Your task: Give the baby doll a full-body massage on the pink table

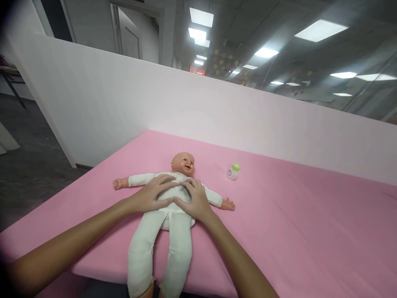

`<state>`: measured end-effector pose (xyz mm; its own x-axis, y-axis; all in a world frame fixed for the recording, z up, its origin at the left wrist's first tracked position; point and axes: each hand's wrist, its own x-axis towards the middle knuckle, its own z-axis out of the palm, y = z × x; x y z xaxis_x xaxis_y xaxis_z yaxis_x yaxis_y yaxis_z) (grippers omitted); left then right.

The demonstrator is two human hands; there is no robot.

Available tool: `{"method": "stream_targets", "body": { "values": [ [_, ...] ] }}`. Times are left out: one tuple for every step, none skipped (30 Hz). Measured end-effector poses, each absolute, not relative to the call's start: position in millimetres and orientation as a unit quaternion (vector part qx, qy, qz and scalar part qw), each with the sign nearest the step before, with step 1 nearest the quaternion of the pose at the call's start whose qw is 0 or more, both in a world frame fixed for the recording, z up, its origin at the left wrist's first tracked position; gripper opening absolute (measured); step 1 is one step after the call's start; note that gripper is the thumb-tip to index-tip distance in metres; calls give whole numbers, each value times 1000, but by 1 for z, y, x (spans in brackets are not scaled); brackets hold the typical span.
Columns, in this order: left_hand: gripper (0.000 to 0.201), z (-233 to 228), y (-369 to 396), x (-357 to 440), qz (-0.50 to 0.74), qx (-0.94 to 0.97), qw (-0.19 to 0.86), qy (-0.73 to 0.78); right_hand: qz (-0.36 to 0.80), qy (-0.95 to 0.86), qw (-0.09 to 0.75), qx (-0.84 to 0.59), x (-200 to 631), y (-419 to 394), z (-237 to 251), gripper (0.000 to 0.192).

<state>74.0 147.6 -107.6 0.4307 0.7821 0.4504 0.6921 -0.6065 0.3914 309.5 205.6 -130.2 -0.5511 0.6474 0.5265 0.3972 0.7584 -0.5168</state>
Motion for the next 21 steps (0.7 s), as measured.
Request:
{"method": "stream_targets", "body": {
  "values": [
    [53,-106,147,74,306,845,74,433,174,-864,363,-303,309,206,-129,41],
    [49,-104,147,75,305,847,74,430,178,-863,363,-303,308,205,-128,35],
    [45,-102,146,75,302,848,72,429,181,-862,362,-304,308,205,-126,30],
    [41,-101,145,75,300,848,68,431,185,-861,361,-305,308,204,-124,27],
    [37,-100,144,76,298,848,63,434,187,-861,361,-306,308,203,-122,26],
    [35,-99,143,76,297,847,58,436,188,-860,361,-307,308,202,-120,26],
    [34,-98,142,77,297,847,54,437,188,-860,360,-308,309,201,-119,28],
    [35,-98,142,77,298,847,50,437,187,-862,358,-307,310,201,-118,33],
    [39,-98,141,77,300,848,47,435,186,-864,356,-304,312,200,-117,39],
    [45,-98,141,77,302,848,46,433,184,-867,352,-301,314,200,-117,48],
    [53,-99,141,76,303,849,45,430,183,-870,347,-297,315,200,-117,58],
    [61,-100,141,76,305,849,44,429,184,-874,340,-295,317,200,-118,67],
    [67,-102,142,76,306,849,46,428,187,-876,333,-294,318,201,-120,74],
    [71,-103,143,75,306,850,49,427,192,-878,325,-294,319,202,-122,78],
    [72,-105,144,75,305,850,53,427,197,-878,319,-298,320,203,-124,79],
    [71,-106,145,75,303,850,57,428,202,-876,317,-301,320,204,-125,78],
    [68,-107,146,75,303,849,61,429,207,-874,318,-305,320,204,-126,75],
    [63,-107,147,75,303,848,62,430,211,-870,322,-308,319,205,-127,70],
    [56,-107,148,76,304,847,62,433,213,-866,329,-310,318,205,-127,63],
    [50,-107,148,77,306,844,60,436,214,-862,337,-311,316,205,-127,56],
    [44,-106,149,77,308,842,58,439,213,-859,346,-311,315,206,-126,49]
  ]
}}
